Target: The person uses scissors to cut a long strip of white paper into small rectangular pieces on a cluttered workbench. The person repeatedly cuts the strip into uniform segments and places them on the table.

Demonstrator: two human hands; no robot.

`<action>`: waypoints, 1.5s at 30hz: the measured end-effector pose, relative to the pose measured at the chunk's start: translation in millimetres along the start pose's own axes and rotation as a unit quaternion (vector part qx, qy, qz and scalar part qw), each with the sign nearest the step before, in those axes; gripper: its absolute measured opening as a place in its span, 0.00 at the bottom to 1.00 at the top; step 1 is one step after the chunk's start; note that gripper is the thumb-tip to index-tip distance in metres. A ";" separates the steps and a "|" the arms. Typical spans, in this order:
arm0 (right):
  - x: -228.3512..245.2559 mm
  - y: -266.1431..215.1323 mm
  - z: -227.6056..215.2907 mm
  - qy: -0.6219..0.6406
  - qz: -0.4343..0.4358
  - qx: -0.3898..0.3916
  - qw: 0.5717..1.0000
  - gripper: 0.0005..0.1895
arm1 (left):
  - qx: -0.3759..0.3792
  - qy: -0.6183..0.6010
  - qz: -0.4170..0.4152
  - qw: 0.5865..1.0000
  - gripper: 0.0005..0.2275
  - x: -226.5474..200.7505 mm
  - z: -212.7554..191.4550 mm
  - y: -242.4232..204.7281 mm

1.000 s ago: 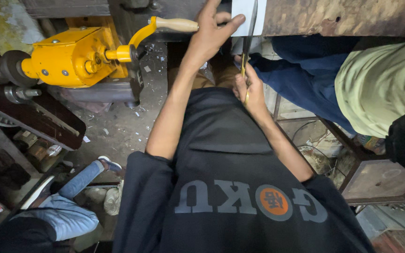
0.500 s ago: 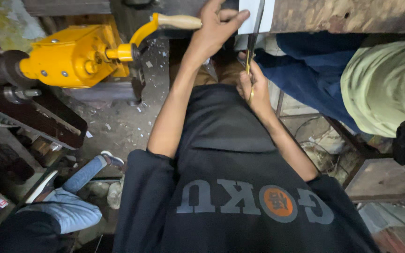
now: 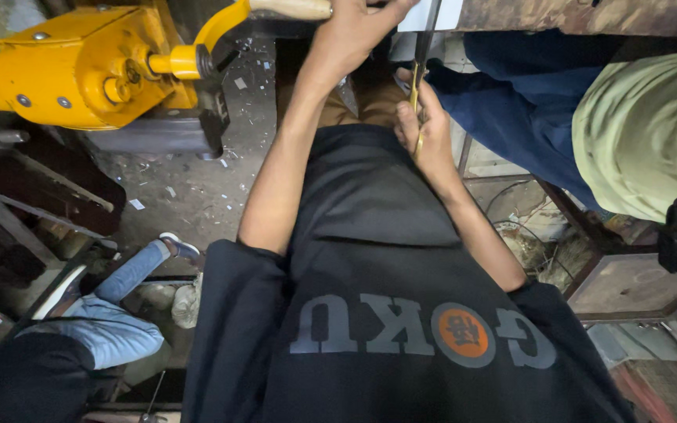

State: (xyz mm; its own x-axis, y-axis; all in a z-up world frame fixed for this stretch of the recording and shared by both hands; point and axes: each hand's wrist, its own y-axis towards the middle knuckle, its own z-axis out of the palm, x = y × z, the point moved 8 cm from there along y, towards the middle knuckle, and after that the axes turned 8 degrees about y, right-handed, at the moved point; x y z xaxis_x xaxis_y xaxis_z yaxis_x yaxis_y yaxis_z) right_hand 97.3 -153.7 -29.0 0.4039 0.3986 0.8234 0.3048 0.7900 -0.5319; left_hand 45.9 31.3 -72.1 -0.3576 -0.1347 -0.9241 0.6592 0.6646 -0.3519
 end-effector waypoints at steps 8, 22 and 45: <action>-0.1 2.3 -0.8 -0.014 0.010 -0.018 1.000 0.24 | 0.004 -0.014 -0.004 1.000 0.18 0.7 1.9 -0.3; -1.1 0.4 -2.0 -0.020 0.023 -0.017 0.999 0.13 | -0.016 0.016 0.028 0.999 0.15 -3.6 -1.9 -6.0; 15.6 -15.8 -2.3 -0.080 -0.001 -0.026 0.996 0.16 | -0.020 -0.191 0.047 0.980 0.06 -27.0 5.3 -15.1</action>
State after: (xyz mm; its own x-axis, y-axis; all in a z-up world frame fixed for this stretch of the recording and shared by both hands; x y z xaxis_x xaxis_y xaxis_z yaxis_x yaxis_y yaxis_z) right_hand 100.8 -161.0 -8.3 0.2620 0.4695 0.8432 0.3509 0.7675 -0.5364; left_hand 49.0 20.9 -42.6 -0.0187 -0.3318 -0.9432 0.6474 0.7149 -0.2643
